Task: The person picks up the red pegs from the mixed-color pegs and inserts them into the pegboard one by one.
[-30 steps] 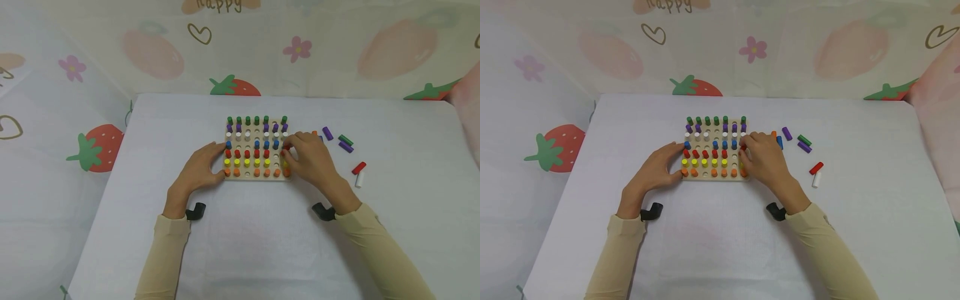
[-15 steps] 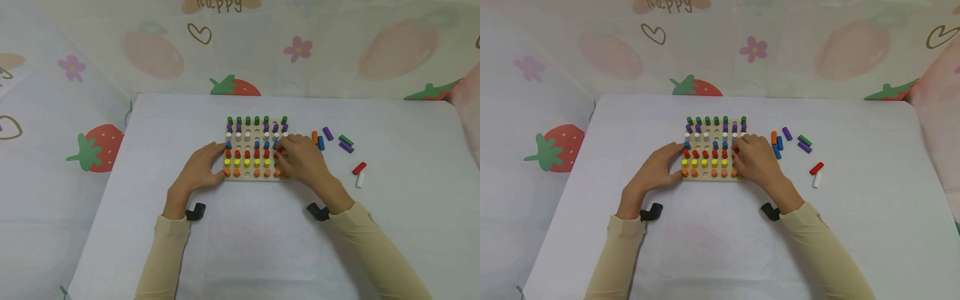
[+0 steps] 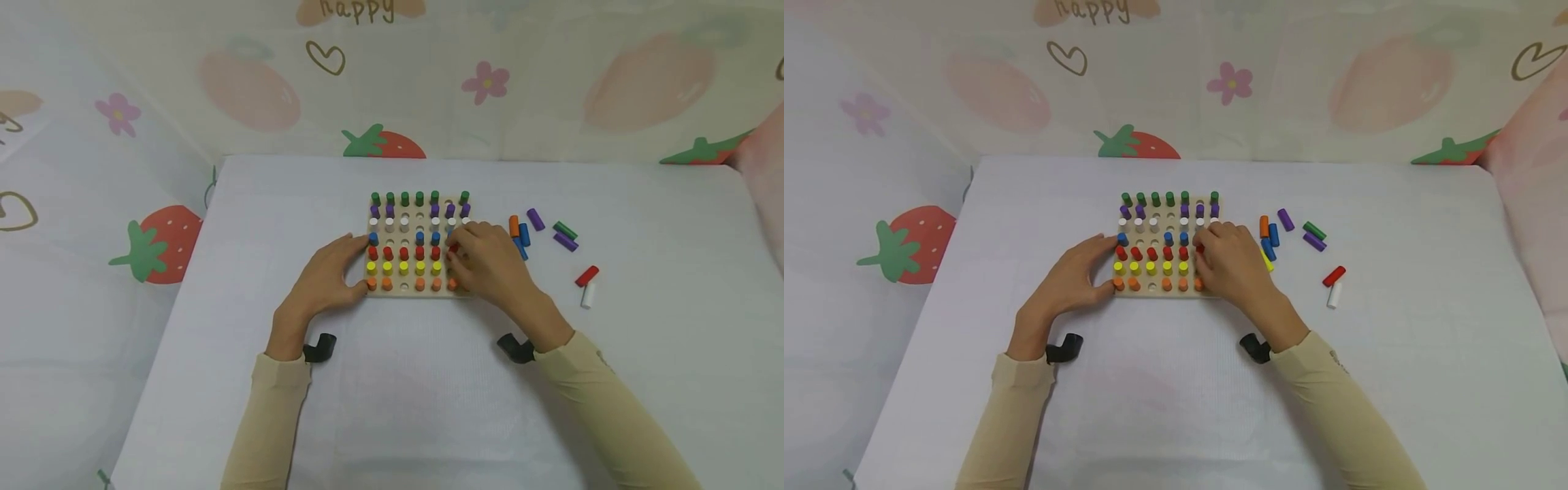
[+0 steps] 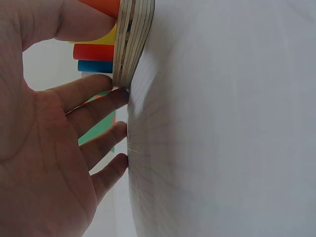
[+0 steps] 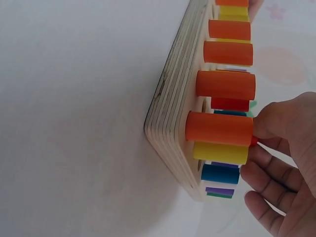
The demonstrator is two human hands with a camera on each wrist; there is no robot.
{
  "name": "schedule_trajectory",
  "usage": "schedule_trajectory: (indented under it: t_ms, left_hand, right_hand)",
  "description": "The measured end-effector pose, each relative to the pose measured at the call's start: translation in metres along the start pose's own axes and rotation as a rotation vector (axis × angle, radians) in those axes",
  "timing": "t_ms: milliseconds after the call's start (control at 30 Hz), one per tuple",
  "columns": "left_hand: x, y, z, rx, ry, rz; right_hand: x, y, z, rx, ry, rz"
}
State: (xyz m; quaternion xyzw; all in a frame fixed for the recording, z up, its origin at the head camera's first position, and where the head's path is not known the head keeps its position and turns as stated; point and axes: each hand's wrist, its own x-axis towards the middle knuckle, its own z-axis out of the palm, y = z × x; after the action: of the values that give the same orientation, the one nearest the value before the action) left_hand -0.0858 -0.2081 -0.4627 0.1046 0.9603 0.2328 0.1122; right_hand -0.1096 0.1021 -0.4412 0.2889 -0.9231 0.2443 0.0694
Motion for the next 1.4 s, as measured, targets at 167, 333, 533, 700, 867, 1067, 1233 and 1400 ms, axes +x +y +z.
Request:
schedule_trajectory:
  t_ms: [167, 333, 533, 700, 867, 1067, 1233, 1400]
  left_hand:
    - [0.0, 0.0, 0.0, 0.0, 0.0, 0.002]
    - [0.0, 0.0, 0.0, 0.004, 0.0, 0.007]
    - [0.001, 0.0, 0.0, 0.007, -0.002, 0.0]
    - [0.001, -0.001, 0.002, 0.013, -0.002, -0.003]
    - [0.001, -0.001, 0.002, 0.009, 0.008, 0.007]
    - [0.001, -0.001, 0.001, 0.005, 0.018, 0.019]
    - [0.0, -0.001, 0.0, 0.004, 0.015, 0.011]
    - [0.0, -0.001, 0.001, 0.004, 0.013, 0.01]
  right_hand:
    - [-0.002, 0.001, 0.0, -0.016, -0.018, 0.015]
    - [-0.003, 0.0, 0.001, -0.02, -0.042, 0.036]
    - [-0.003, -0.001, 0.001, -0.016, -0.028, 0.029]
    - [-0.005, -0.001, -0.001, -0.016, -0.019, 0.033]
    - [-0.009, -0.001, -0.002, -0.012, -0.025, 0.051]
    - [-0.016, 0.001, -0.006, -0.018, -0.006, 0.058]
    - [-0.021, 0.005, -0.009, -0.022, 0.013, 0.062]
    - [-0.029, 0.012, -0.012, -0.008, 0.017, 0.106]
